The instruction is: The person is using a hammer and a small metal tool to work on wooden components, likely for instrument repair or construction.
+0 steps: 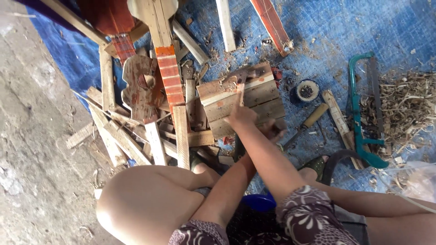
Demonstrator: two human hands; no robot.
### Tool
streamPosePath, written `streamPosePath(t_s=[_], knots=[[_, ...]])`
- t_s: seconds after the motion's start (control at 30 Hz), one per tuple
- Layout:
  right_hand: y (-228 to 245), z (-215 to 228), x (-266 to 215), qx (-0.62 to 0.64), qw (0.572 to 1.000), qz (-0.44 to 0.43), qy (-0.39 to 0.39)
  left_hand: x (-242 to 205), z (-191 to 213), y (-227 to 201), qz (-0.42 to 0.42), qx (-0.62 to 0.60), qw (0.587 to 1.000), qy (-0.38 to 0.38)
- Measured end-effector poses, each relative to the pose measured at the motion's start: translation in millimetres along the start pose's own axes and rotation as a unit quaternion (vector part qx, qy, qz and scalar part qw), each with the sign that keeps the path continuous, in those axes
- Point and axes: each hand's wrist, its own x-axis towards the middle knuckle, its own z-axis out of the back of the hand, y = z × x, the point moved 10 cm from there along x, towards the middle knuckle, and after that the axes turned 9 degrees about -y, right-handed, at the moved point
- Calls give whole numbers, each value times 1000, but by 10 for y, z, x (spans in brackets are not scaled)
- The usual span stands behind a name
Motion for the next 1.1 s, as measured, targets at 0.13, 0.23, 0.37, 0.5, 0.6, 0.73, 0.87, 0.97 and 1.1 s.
streamPosePath(t_s=[0.13, 0.23, 0.37, 0.5, 0.6, 0.73, 0.87, 0.97, 1.1], knots=[[-43, 231, -135, 53, 998, -42, 6, 115, 9, -42, -19, 12, 1000, -6], [-354, 38, 9, 266, 957, -107, -41, 131, -72, -93, -25, 13, 1000, -12], [-649, -137, 331, 377, 911, -148, -76, 116, -234, -148, -41, 17, 999, -17], [-637, 590, 75, 620, 755, -113, -180, 17, -402, -123, -51, 25, 998, -18], [-739, 1480, -349, 705, 656, 5, -269, 10, -477, -121, -63, 35, 997, -21], [-972, 2197, -915, 736, 606, 198, -229, -24, -826, 20, -74, 41, 996, -23], [-1185, 2486, -1901, 694, 659, 189, -220, 78, -424, -96, 0, 4, 998, 56], [-1313, 2242, -2286, 613, 729, 221, -210, 41, -458, 110, 85, -2, 993, 80], [-1628, 1576, -2337, 567, 785, 119, -219, 33, -541, 126, 58, -81, 994, 48]])
